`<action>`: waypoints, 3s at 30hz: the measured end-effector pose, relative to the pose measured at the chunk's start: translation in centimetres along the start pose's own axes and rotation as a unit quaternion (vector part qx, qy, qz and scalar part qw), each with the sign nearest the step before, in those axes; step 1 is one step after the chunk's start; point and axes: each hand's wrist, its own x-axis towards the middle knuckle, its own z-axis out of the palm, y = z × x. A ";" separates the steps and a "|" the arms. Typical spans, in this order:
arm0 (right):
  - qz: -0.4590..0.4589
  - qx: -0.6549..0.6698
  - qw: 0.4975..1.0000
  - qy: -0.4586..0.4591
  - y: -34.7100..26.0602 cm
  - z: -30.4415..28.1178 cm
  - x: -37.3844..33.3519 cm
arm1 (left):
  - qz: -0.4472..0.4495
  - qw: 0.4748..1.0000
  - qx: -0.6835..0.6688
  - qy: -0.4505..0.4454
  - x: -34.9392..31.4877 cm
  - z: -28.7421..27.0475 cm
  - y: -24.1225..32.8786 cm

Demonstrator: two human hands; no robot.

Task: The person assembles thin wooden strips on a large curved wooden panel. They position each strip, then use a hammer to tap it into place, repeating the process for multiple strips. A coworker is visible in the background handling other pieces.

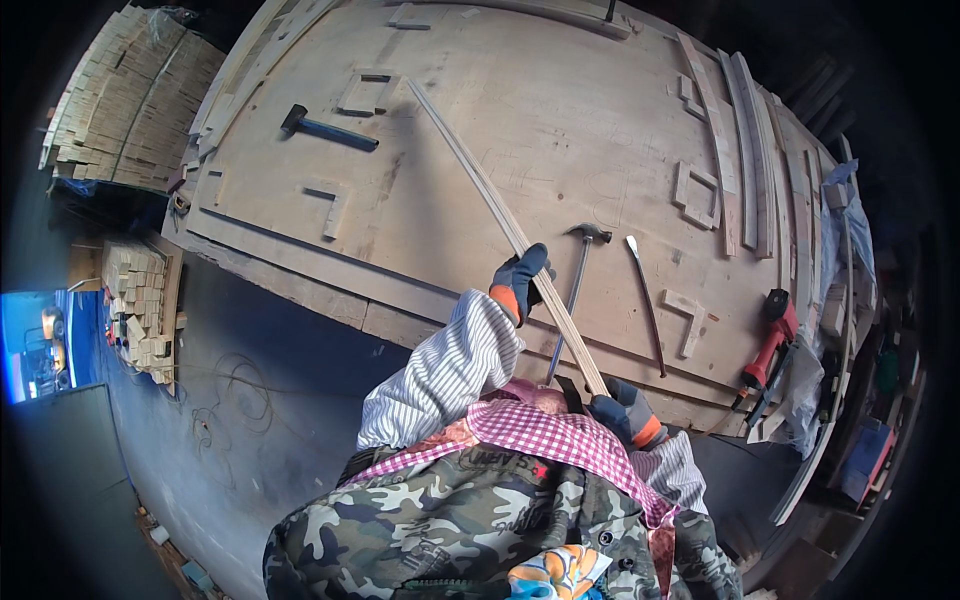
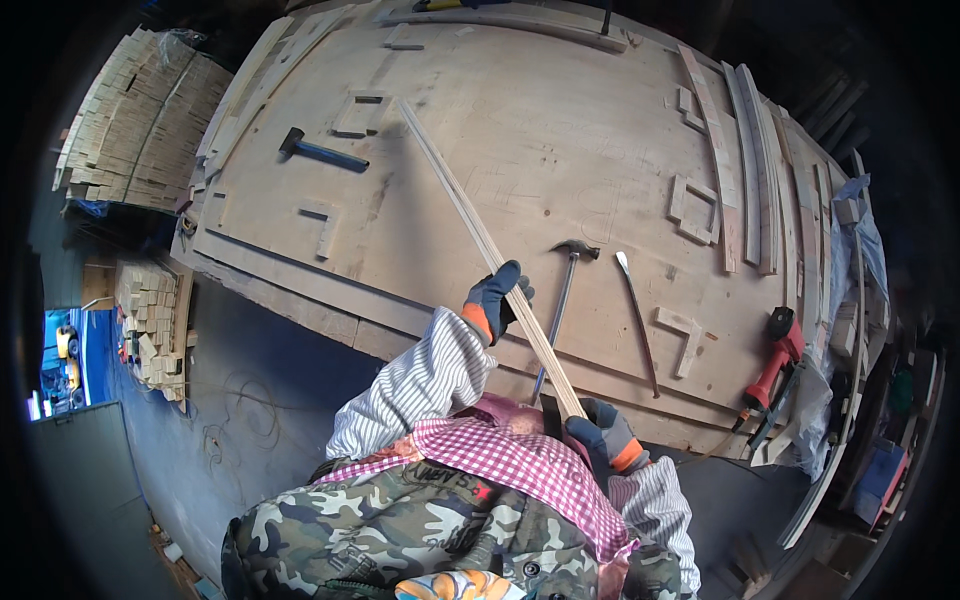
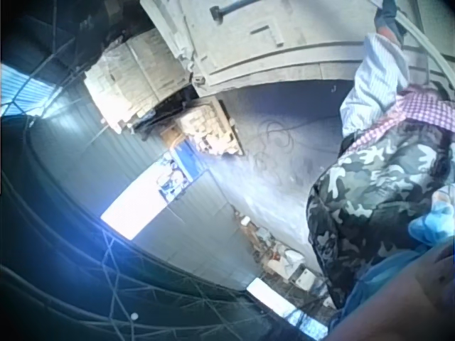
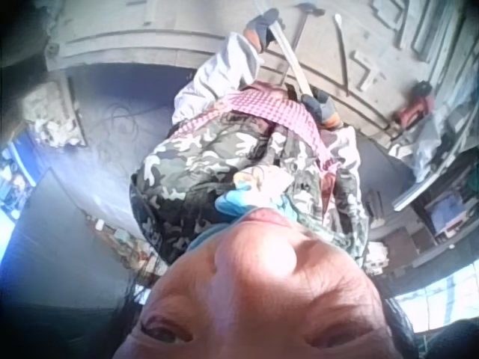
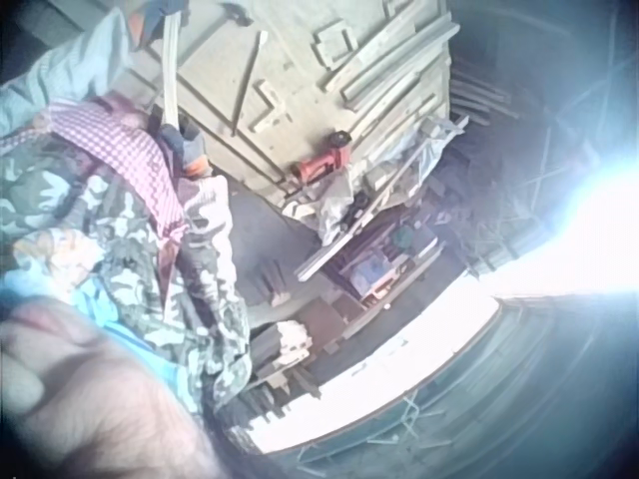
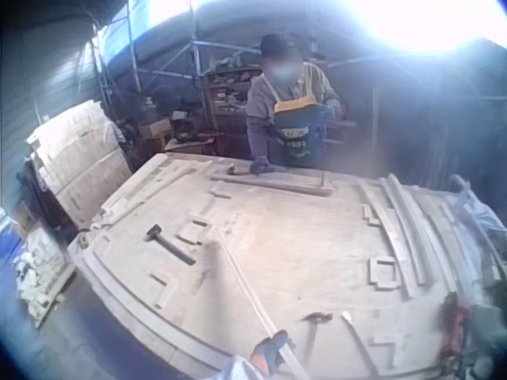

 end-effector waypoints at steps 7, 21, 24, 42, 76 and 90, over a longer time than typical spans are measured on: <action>-0.031 -0.039 0.998 -0.042 3.3 -0.4 1.7 | 0.015 0.999 -0.014 0.040 -2.0 -2.9 -0.2; 0.150 -0.360 0.899 0.198 10.7 3.8 13.0 | 0.283 0.956 -0.079 -0.002 -6.2 -9.4 11.9; 0.159 -0.347 0.876 0.294 12.1 4.3 15.4 | 0.287 0.950 -0.087 0.091 -6.0 -10.1 11.0; 0.084 -0.196 0.870 0.444 6.8 -11.1 6.0 | 0.220 0.963 -0.154 0.015 -0.6 -7.1 4.2; 0.158 -0.463 0.760 0.428 9.8 -10.7 5.4 | -0.171 0.963 0.137 0.155 6.8 0.8 -1.1; 0.065 -0.237 0.874 0.419 -0.2 -7.7 -9.1 | -0.166 0.975 0.068 0.131 6.5 0.9 -2.8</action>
